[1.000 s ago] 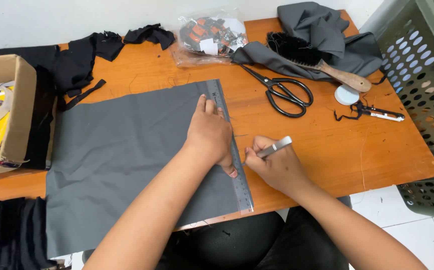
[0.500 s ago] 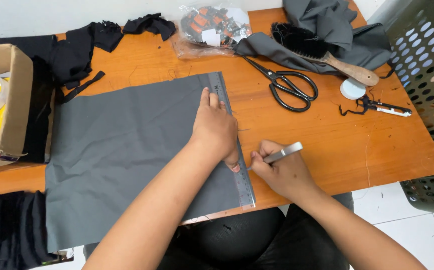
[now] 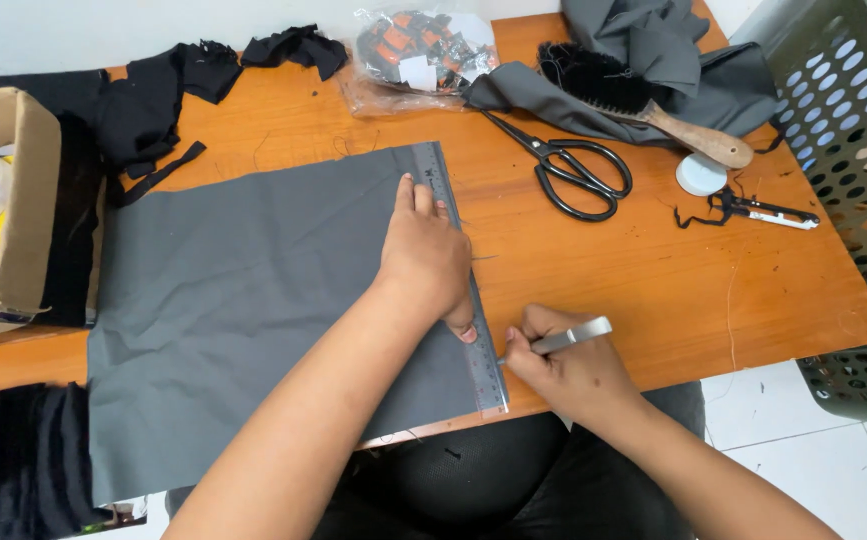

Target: The person marks a line on a piece of gray fabric using a ruler and a pen, then cuts the fabric along the marked line with scissors. After cutting, the person folds the fabric and uses a seam ripper to remove threads from the edge.

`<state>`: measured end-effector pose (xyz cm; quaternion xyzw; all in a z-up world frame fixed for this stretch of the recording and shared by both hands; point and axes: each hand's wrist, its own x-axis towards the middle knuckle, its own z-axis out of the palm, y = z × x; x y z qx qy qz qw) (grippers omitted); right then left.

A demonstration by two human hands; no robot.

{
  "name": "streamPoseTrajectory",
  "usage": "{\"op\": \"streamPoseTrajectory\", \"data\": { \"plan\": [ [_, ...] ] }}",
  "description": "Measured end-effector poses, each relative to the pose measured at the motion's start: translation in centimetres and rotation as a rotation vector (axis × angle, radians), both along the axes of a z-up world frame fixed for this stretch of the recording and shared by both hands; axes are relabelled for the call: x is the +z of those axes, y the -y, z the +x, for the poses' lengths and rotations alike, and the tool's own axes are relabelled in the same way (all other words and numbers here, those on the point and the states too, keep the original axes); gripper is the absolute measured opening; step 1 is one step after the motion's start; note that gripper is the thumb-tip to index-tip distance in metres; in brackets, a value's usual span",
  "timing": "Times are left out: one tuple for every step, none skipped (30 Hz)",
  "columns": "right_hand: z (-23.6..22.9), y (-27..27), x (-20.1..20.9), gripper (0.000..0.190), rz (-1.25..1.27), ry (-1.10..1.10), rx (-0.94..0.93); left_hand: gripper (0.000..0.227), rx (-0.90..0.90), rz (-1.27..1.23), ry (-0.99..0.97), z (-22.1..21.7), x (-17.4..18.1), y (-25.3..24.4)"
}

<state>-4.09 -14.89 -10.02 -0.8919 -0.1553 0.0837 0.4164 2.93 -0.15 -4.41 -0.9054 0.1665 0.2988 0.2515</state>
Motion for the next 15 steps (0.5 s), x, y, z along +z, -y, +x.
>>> {"op": "streamPoseTrajectory", "data": {
  "plan": [
    [-0.4,0.2,0.0,0.032,0.002,0.004,-0.002,0.106,-0.002,0.002,0.004,0.0,0.1,0.0],
    [-0.9,0.4,-0.1,0.030,-0.037,0.040,-0.002,0.106,-0.002,-0.005,0.012,0.0,0.1,-0.1],
    [-1.3,0.5,-0.2,0.028,-0.077,0.076,-0.002,0.105,-0.002,-0.012,0.020,-0.1,0.1,-0.1],
    [-1.9,0.8,-0.2,0.028,-0.078,0.074,0.000,0.105,-0.001,-0.013,0.018,0.0,0.0,-0.1],
    [-2.5,1.1,-0.3,0.030,-0.029,0.099,0.022,0.105,0.000,-0.012,0.016,0.0,0.0,-0.1],
    [-3.1,1.4,-0.3,0.031,0.020,0.125,0.046,0.105,0.001,-0.011,0.015,0.0,0.0,-0.2],
    [-3.3,1.7,-0.8,0.031,0.018,0.124,0.048,0.105,0.004,-0.013,0.014,0.0,-0.1,-0.2],
    [-3.5,2.1,-1.3,0.032,-0.055,0.071,0.039,0.105,0.002,-0.015,0.013,0.0,-0.1,-0.3],
    [-3.7,2.4,-1.7,0.034,-0.128,0.019,0.029,0.105,0.000,-0.016,0.013,0.0,-0.1,-0.3],
    [-3.5,2.5,-1.0,0.034,-0.127,0.025,0.029,0.105,0.000,-0.015,0.019,-0.1,-0.2,-0.3],
    [-3.3,2.7,-0.2,0.025,0.006,0.172,0.012,0.108,0.003,-0.027,0.023,-0.1,-0.3,-0.4],
    [-3.2,2.8,0.5,0.027,0.142,0.319,-0.004,0.111,0.008,-0.037,0.027,-0.2,-0.3,-0.5],
    [-3.0,2.6,0.9,0.027,0.145,0.325,-0.002,0.111,0.010,-0.035,0.033,-0.3,-1.6,-1.2],
    [-2.8,2.4,1.4,0.036,0.114,0.477,0.083,0.127,0.009,-0.130,0.148,-0.3,-2.8,-1.9],
    [-2.5,2.2,1.9,0.048,0.081,0.628,0.168,0.143,0.006,-0.225,0.263,-0.4,-3.9,-2.5]
  ]
}}
